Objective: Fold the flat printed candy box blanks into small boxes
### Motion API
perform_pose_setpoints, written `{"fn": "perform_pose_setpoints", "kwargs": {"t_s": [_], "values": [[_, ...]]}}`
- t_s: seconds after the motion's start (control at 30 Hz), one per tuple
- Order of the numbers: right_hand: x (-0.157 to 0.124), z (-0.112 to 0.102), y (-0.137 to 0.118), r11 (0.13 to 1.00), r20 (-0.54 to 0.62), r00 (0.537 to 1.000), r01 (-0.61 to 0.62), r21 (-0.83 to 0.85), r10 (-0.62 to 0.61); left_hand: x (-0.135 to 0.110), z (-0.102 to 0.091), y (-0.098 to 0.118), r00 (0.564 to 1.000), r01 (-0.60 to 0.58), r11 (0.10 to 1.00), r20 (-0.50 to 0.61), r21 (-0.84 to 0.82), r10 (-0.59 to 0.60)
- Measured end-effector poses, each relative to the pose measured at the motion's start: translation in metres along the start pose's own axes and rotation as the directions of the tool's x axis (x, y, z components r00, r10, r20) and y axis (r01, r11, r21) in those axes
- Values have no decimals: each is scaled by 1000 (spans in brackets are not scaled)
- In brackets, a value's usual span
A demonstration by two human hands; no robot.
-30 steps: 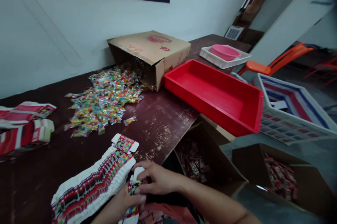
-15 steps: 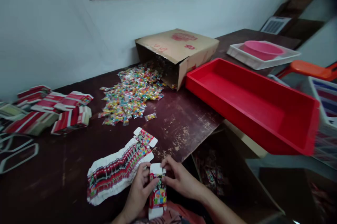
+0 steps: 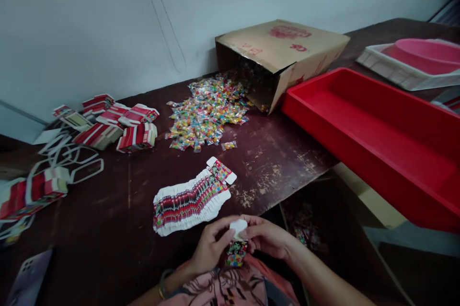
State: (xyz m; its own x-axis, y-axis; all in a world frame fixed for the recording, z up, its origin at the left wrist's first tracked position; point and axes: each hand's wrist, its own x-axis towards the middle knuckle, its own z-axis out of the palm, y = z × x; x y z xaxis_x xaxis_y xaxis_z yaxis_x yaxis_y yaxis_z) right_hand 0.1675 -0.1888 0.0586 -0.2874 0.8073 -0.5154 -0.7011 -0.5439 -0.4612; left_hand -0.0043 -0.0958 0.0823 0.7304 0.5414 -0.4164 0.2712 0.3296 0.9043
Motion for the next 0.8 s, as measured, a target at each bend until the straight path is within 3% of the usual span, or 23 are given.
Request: {"fn": "perform_pose_setpoints", "kwargs": {"t_s": [0.1,0.17,0.23,0.3,0.4,0.5,0.57,0.67,0.73,0.8], "values": [[1,10,-6,980,-34,998,52,-194,-60,1,5,-10,979,204,890,97,-409,-180],[0,18,-10,896,-34,981,160,-414,-190,3,8,-16,942,334,769,217,-545,-255],[-2,25,-12,746,16,946,266,-611,-324,3,10,-18,917,398,713,286,-577,-280],[-3,30,-11,633,54,917,314,-708,-395,3,11,-17,924,379,712,275,-591,-264],[-1,28,-9,646,54,924,305,-699,-378,3,7,-15,936,345,709,284,-615,-209],[5,22,-8,710,21,949,250,-658,-314,1,-2,-21,894,415,661,415,-625,-169],[6,21,-8,667,13,935,262,-698,-354,-2,-8,-27,869,445,656,470,-609,-154],[-1,25,-4,411,150,869,367,-834,-472,-6,-12,-33,893,403,688,424,-604,-151],[-9,29,-2,212,264,844,397,-893,-468,-8,-11,-34,915,369,705,370,-606,-161],[-14,29,-5,86,331,845,400,-913,-420,-9,-10,-33,926,345,736,341,-582,-163]]}}
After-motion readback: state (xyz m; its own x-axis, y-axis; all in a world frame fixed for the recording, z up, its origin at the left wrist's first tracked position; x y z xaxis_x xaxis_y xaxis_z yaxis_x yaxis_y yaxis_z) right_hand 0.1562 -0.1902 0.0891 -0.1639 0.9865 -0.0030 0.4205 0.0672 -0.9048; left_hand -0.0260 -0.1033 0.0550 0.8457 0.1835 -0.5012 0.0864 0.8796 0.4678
